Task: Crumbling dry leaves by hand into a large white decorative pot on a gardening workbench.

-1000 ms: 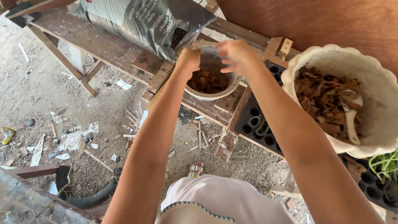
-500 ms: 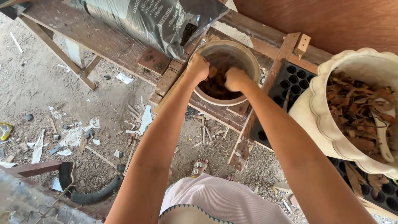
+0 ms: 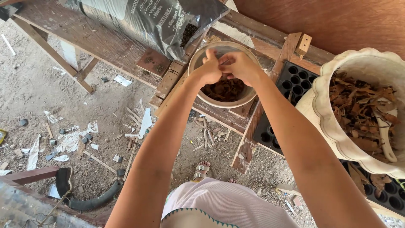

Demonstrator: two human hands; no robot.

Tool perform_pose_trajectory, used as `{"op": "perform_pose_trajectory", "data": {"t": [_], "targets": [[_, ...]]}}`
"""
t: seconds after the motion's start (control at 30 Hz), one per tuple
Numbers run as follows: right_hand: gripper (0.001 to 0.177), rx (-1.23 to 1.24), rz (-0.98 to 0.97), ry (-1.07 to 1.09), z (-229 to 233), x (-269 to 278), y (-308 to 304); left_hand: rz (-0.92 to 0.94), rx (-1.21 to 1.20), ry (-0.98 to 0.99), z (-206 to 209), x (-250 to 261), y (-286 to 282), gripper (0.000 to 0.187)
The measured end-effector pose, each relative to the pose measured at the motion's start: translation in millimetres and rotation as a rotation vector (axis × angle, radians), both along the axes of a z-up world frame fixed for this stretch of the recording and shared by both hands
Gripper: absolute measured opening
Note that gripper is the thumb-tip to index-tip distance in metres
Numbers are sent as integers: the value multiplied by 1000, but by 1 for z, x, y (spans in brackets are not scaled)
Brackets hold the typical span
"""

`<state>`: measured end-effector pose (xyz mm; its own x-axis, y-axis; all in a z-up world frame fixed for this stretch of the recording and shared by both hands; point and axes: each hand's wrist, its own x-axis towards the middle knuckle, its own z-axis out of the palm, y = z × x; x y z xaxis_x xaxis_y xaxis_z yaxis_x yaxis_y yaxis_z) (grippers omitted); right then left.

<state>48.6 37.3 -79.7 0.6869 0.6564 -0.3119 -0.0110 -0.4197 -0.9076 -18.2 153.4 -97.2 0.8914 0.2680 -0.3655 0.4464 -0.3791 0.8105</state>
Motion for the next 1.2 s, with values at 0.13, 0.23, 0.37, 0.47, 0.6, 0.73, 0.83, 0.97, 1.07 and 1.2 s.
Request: {"op": "perform_pose_trajectory", "data": {"t": [0.13, 0.23, 0.37, 0.47, 0.6, 0.73, 0.83, 0.97, 1.07, 1.2], "targets": [[19, 32, 9, -60, 3, -8, -5, -98, -45, -41, -11, 0, 4, 74], [13, 74, -60, -73, -17, 9, -9, -105, -46, -78, -28, 7, 8, 69], [13, 173, -128, -34, -28, 19, -16, 107, -150, -271, -20, 0, 14, 26], [22, 231, -79, -119, -12, 4, -18, 99, -29, -305, -17, -4, 21, 18], [16, 299, -34, -242, -16, 4, -17, 125, 120, -363, -24, 2, 19, 21], [15, 403, -108, -89, -20, 9, -15, 230, -113, -446, -5, -16, 5, 13], [16, 474, -163, 36, -19, 9, -12, 327, -474, -458, -3, -16, -3, 15], [11, 432, -331, 10, -14, 0, -10, 534, -790, -381, -4, -21, -16, 18], [8, 367, -479, 40, -37, 16, -13, 541, -737, -376, -8, -12, -31, 20], [12, 163, -447, 15, -32, 9, -17, 448, -289, -305, -31, 0, -21, 11]]}}
